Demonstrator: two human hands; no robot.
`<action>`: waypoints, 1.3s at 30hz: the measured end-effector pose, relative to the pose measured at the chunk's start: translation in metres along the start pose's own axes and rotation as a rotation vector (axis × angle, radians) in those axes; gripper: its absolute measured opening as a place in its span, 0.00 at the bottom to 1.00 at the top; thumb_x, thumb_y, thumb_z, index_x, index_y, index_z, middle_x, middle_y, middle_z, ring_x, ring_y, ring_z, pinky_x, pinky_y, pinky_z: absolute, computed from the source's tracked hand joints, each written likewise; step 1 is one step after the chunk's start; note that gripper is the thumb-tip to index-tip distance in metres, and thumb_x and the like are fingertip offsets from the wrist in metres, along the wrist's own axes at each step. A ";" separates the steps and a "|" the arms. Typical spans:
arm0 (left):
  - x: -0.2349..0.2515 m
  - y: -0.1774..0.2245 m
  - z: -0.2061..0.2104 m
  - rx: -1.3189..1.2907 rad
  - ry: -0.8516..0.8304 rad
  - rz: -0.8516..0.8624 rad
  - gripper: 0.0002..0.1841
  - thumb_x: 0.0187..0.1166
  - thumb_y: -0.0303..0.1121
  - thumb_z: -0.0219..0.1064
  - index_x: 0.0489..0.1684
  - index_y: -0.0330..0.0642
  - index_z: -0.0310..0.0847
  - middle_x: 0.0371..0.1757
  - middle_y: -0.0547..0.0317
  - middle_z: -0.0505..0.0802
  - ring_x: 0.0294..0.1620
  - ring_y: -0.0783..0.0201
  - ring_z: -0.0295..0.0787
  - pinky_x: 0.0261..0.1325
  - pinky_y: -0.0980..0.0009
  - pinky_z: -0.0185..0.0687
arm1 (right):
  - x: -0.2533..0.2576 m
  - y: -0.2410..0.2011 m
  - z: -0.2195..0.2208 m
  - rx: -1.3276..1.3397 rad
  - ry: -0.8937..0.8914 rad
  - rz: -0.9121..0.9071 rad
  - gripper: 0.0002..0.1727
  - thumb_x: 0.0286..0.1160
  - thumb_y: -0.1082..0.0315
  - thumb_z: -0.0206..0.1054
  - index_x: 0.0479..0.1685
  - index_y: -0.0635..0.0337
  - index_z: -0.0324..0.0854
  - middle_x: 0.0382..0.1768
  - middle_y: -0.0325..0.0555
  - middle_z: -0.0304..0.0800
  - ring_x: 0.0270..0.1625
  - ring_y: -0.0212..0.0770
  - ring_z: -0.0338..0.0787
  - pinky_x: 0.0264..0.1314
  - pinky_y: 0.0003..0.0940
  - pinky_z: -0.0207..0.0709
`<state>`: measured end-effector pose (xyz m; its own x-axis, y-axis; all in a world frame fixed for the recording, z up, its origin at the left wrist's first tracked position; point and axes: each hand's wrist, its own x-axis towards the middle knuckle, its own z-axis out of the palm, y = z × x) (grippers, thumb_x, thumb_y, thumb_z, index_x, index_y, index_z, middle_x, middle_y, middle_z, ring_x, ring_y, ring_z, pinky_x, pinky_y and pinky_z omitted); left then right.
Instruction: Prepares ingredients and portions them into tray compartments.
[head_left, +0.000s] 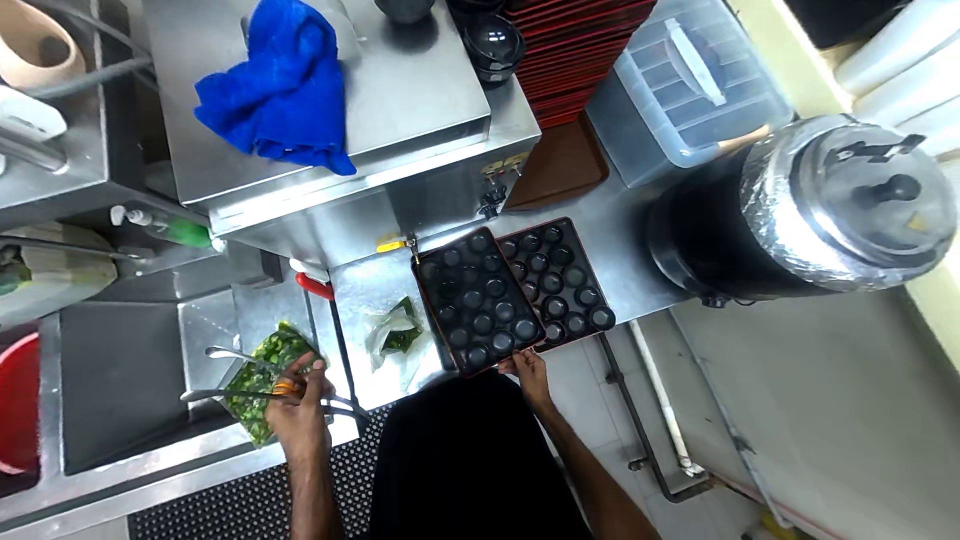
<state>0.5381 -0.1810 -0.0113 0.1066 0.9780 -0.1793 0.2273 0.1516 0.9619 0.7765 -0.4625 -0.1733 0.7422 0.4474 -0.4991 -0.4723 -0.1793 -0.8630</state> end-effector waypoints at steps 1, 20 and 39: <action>0.001 0.000 0.001 -0.004 -0.002 0.001 0.14 0.80 0.27 0.70 0.61 0.33 0.81 0.27 0.63 0.88 0.20 0.69 0.84 0.26 0.74 0.87 | 0.000 0.000 0.001 0.014 -0.018 0.042 0.14 0.91 0.74 0.51 0.43 0.75 0.80 0.32 0.57 0.97 0.33 0.46 0.99 0.43 0.39 0.96; -0.005 0.005 0.015 -0.098 -0.088 -0.009 0.15 0.81 0.26 0.68 0.63 0.32 0.80 0.28 0.59 0.89 0.23 0.67 0.86 0.29 0.72 0.88 | 0.005 -0.051 -0.006 -0.543 -0.291 0.457 0.23 0.91 0.51 0.61 0.54 0.65 0.87 0.32 0.49 0.97 0.27 0.42 0.96 0.33 0.38 0.92; -0.031 0.014 0.059 0.356 -0.500 0.294 0.57 0.65 0.64 0.77 0.88 0.33 0.57 0.83 0.47 0.77 0.86 0.55 0.69 0.86 0.52 0.69 | -0.060 -0.148 0.103 -0.685 -0.489 -0.368 0.32 0.88 0.46 0.62 0.85 0.54 0.70 0.50 0.45 0.95 0.47 0.37 0.94 0.57 0.44 0.90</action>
<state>0.5955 -0.2174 -0.0043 0.6280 0.7745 -0.0765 0.4159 -0.2509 0.8741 0.7529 -0.3728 -0.0070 0.4321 0.8721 -0.2295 0.2551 -0.3623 -0.8965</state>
